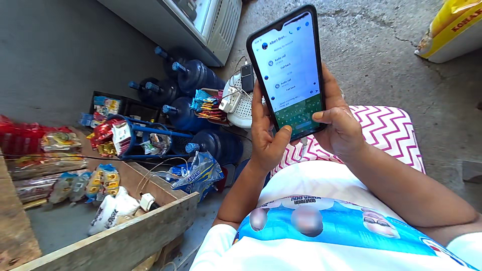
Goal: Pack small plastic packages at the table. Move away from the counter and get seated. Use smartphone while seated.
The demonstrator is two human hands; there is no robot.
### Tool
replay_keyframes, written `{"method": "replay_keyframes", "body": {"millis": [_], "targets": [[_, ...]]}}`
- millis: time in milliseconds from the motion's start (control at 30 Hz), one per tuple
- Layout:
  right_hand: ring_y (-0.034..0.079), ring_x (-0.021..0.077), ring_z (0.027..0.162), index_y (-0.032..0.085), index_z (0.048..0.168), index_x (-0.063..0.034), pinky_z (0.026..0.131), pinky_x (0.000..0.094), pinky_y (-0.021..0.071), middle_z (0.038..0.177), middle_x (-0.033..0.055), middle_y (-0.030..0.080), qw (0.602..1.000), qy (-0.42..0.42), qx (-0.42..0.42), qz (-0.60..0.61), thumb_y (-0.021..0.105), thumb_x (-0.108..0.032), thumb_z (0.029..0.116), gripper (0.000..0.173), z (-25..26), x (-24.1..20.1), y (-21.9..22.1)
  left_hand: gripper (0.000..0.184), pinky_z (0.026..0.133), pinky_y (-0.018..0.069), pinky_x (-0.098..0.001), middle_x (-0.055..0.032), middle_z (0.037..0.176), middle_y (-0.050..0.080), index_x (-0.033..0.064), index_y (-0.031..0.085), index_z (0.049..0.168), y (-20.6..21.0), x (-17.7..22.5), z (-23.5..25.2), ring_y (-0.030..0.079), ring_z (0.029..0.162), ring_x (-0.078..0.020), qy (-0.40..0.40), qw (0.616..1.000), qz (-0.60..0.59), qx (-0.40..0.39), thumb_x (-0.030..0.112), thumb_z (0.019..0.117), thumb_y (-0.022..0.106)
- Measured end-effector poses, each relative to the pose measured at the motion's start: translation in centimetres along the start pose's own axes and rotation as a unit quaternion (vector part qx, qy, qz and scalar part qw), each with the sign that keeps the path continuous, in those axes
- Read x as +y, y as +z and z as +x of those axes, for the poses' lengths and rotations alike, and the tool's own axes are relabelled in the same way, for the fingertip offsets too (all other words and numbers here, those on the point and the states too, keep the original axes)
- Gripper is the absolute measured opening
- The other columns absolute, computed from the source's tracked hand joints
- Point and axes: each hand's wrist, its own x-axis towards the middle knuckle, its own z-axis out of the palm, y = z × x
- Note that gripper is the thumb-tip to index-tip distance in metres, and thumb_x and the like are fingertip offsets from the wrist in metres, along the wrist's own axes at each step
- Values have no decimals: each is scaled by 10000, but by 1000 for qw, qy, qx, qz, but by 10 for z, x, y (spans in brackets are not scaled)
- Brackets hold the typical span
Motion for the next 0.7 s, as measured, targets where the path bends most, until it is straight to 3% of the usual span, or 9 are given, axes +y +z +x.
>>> {"method": "replay_keyframes", "body": {"millis": [100, 133, 233, 400, 467, 567, 700], "targets": [[613, 100, 1216, 154, 1604, -130, 934, 284, 590, 1412, -24, 528, 1000, 1, 3, -9, 417, -16, 915, 746, -1, 0, 0, 908, 839, 594, -264, -69, 1369, 527, 43, 6, 1605, 1, 1, 0, 646, 1090, -81, 5, 999, 40, 13, -90, 850, 491], [619, 100, 1208, 158, 1602, -132, 906, 277, 601, 1407, -24, 532, 1000, 3, 5, -8, 417, -13, 912, 746, -1, 0, 0, 900, 867, 588, -268, -80, 1365, 530, 22, 14, 1603, 2, 1, 0, 644, 1099, -80, 9, 998, 52, 20, -84, 854, 503], [633, 112, 1190, 159, 1602, -139, 851, 276, 619, 1400, -15, 539, 1000, 8, 9, 3, 425, -9, 900, 762, -1, 1, 1, 874, 898, 576, -258, -90, 1339, 541, -19, 29, 1585, 5, 0, 1, 643, 1097, -70, 15, 997, 73, 33, -50, 874, 537], [599, 87, 1237, 130, 1603, -97, 995, 283, 562, 1421, -30, 523, 1000, -7, -4, -11, 451, 46, 854, 828, -1, 2, 0, 863, 888, 580, -251, -80, 1323, 550, -18, 28, 1582, 6, 1, 1, 649, 1085, -62, 3, 997, 69, 39, -68, 877, 523], [609, 88, 1219, 113, 1607, -97, 952, 279, 583, 1418, -19, 524, 999, -5, -7, -32, 454, 71, 831, 864, -1, 1, 1, 868, 902, 572, -252, -69, 1339, 538, -11, 26, 1586, 4, -1, 1, 636, 1103, -59, 7, 998, 62, 31, -50, 869, 514], [672, 107, 1108, 124, 1614, -123, 743, 276, 642, 1378, 5, 558, 999, 10, 7, -45, 430, 109, 812, 890, -1, 0, 3, 866, 892, 567, -247, -42, 1371, 518, 49, 23, 1598, -1, -3, -1, 620, 1120, -60, 6, 999, 29, 13, -32, 872, 489], [683, 116, 1090, 160, 1603, -152, 687, 286, 648, 1356, -6, 571, 1000, 15, 9, -16, 413, 54, 874, 799, -1, 1, 1, 864, 795, 597, -259, -35, 1380, 515, 131, 26, 1613, -2, -3, 0, 638, 1086, -82, -6, 1000, -18, -4, -41, 870, 432]]}}
